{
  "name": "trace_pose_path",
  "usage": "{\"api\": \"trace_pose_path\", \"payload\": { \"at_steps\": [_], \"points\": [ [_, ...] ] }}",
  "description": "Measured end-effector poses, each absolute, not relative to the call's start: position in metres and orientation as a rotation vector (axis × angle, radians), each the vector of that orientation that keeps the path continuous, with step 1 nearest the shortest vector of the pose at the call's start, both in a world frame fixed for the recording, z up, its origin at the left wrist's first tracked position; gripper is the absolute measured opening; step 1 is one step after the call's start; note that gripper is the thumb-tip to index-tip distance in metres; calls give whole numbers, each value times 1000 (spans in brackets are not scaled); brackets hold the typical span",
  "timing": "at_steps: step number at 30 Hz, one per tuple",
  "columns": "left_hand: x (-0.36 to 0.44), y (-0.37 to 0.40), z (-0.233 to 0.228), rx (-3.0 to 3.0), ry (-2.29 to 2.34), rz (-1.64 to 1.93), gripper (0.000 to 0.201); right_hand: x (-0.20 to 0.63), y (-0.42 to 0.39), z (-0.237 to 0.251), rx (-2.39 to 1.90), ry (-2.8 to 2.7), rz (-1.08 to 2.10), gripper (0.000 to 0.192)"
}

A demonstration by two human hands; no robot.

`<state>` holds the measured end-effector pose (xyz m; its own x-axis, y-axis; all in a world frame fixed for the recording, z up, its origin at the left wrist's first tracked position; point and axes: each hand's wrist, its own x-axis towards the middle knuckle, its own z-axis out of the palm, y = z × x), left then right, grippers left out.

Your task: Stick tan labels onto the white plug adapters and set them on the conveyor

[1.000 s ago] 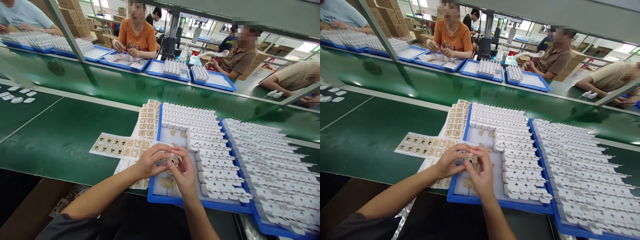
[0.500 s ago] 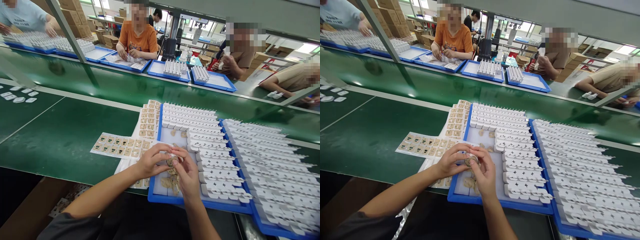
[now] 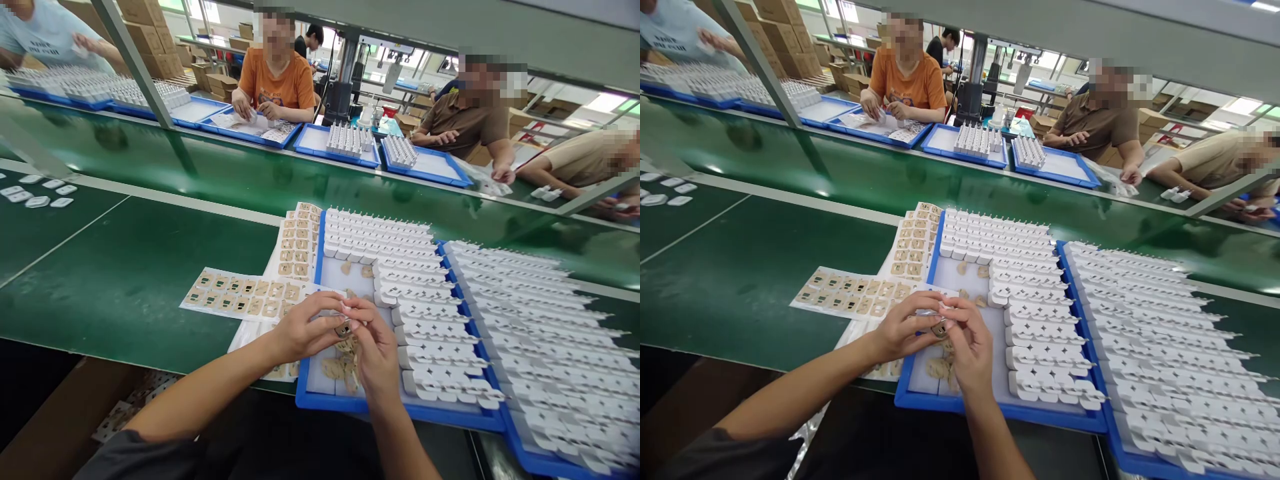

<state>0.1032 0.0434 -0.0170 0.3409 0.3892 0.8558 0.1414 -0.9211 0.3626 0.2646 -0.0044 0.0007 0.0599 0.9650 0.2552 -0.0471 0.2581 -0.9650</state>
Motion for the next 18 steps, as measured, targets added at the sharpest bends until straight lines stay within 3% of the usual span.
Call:
{"api": "trace_pose_path", "payload": {
  "at_steps": [12,18],
  "points": [
    [103,43,-17,2326,444,1569,37,262,-1,2,-1006,-1276,986,9],
    [103,42,-13,2214,463,1505,29,261,-2,4,-1098,-1404,883,20]
  ]
}}
